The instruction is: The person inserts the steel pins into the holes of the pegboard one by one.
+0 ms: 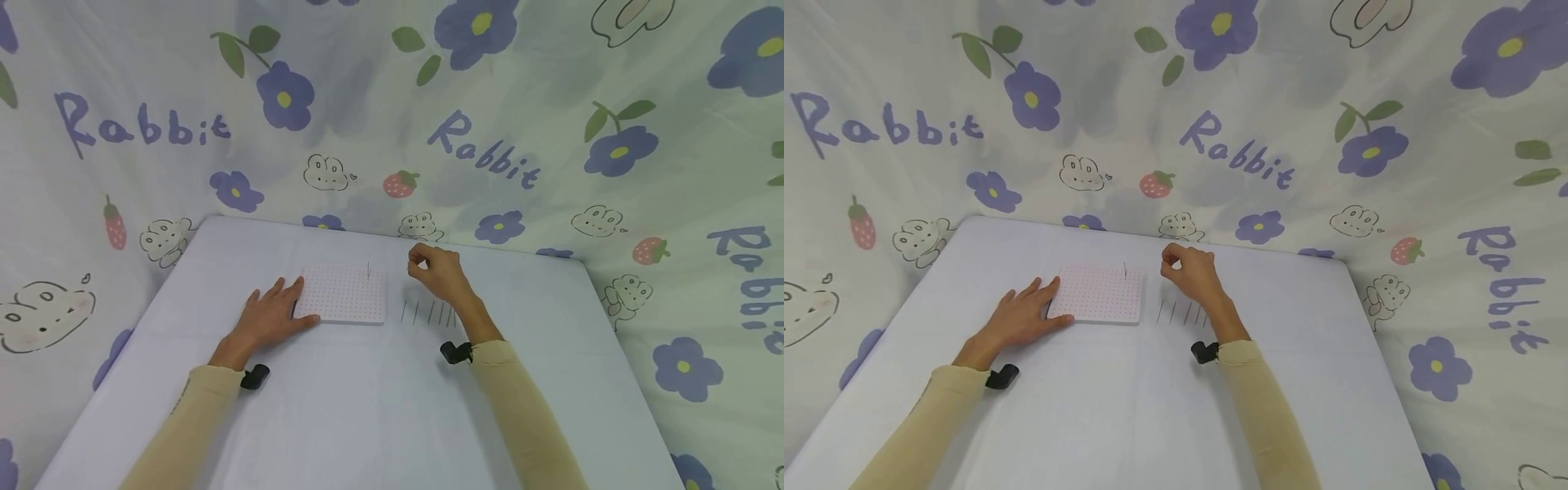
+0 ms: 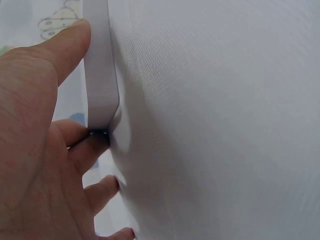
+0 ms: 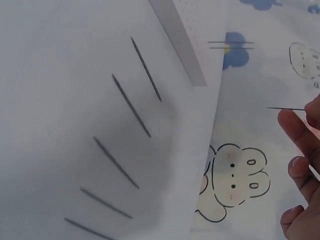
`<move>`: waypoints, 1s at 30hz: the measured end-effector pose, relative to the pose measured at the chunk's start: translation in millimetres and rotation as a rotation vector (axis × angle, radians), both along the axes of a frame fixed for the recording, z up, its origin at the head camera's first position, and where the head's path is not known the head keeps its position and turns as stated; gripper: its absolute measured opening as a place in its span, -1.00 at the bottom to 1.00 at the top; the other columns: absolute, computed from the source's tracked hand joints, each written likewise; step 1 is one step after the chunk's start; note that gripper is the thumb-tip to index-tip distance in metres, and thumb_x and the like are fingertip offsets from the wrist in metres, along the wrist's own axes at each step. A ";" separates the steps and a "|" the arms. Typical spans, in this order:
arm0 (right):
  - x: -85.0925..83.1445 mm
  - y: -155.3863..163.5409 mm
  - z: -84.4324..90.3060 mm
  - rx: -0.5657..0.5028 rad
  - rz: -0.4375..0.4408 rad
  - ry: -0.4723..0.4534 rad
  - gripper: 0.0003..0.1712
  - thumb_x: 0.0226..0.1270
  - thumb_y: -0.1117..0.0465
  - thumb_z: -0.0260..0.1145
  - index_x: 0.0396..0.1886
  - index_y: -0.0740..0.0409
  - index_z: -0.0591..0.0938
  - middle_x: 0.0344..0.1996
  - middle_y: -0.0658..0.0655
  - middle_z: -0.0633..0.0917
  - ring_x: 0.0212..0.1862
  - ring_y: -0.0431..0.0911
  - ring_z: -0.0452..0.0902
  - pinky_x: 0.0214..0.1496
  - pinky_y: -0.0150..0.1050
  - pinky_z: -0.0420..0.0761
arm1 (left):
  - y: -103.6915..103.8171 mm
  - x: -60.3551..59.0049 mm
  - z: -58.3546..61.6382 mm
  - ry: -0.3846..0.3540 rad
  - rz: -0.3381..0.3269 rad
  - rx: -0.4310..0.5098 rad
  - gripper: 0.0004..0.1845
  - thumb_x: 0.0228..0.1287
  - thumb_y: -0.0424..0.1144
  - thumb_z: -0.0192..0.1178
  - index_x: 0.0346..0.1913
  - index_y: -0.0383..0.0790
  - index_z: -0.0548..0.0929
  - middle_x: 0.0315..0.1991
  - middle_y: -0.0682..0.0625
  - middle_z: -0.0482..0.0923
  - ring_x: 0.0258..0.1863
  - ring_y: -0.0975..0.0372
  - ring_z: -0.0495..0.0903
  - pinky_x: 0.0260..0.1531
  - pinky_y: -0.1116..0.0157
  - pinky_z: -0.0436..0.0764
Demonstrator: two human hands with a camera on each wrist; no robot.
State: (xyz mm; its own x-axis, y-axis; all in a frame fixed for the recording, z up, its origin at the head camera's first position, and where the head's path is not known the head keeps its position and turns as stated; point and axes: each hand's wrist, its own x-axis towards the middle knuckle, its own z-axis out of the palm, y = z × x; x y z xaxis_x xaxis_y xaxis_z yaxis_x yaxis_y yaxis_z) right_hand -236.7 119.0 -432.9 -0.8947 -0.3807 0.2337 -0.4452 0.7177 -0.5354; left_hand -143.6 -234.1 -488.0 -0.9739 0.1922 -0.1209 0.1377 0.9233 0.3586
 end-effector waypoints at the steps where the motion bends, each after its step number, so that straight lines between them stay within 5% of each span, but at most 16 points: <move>1: -0.1 -2.6 -0.4 -0.009 0.005 -0.002 -0.97 0.36 0.12 0.28 -0.24 -0.10 0.63 -0.25 -0.08 0.78 -0.34 -0.09 0.44 -0.10 -0.06 0.43 | -0.1 0.2 -0.2 0.000 0.000 0.002 0.07 0.30 0.35 0.17 0.58 -0.33 0.06 0.53 -0.34 0.13 0.54 -0.26 -0.02 0.39 -0.40 -0.11; 5: -0.5 -13.3 -2.1 -0.020 0.016 -0.012 -0.97 0.38 0.10 0.29 -0.24 -0.12 0.64 -0.23 -0.09 0.78 -0.30 -0.11 0.48 -0.22 -0.18 0.48 | -0.4 0.8 -1.1 0.001 -0.002 0.015 0.07 0.29 0.35 0.18 0.58 -0.33 0.07 0.53 -0.33 0.13 0.54 -0.26 -0.02 0.38 -0.40 -0.12; 23: 0.3 -42.8 -4.4 -0.039 0.048 -0.112 -0.92 0.42 0.09 0.31 -0.16 -0.10 0.68 -0.19 -0.08 0.77 -0.03 0.02 0.65 0.10 -0.04 0.55 | -0.7 0.2 -1.0 0.006 0.002 0.007 0.07 0.29 0.35 0.18 0.58 -0.34 0.08 0.53 -0.32 0.15 0.54 -0.26 -0.02 0.38 -0.41 -0.12; 30: 0.1 -49.5 -8.1 -0.030 0.054 -0.126 -0.90 0.42 0.07 0.32 -0.15 -0.11 0.69 -0.18 -0.10 0.77 -0.10 -0.12 0.60 0.08 -0.08 0.54 | -1.0 0.3 -0.8 0.003 0.002 0.008 0.07 0.29 0.35 0.18 0.58 -0.34 0.08 0.53 -0.32 0.14 0.55 -0.26 -0.02 0.38 -0.40 -0.12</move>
State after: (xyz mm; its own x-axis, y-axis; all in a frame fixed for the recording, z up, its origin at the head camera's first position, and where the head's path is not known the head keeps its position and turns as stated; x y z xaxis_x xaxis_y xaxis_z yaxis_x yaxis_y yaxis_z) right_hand -236.5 69.5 -441.0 -0.8961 -0.4233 0.1332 -0.4107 0.6774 -0.6103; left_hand -143.3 -235.2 -488.8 -0.9747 0.1910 -0.1163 0.1367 0.9205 0.3660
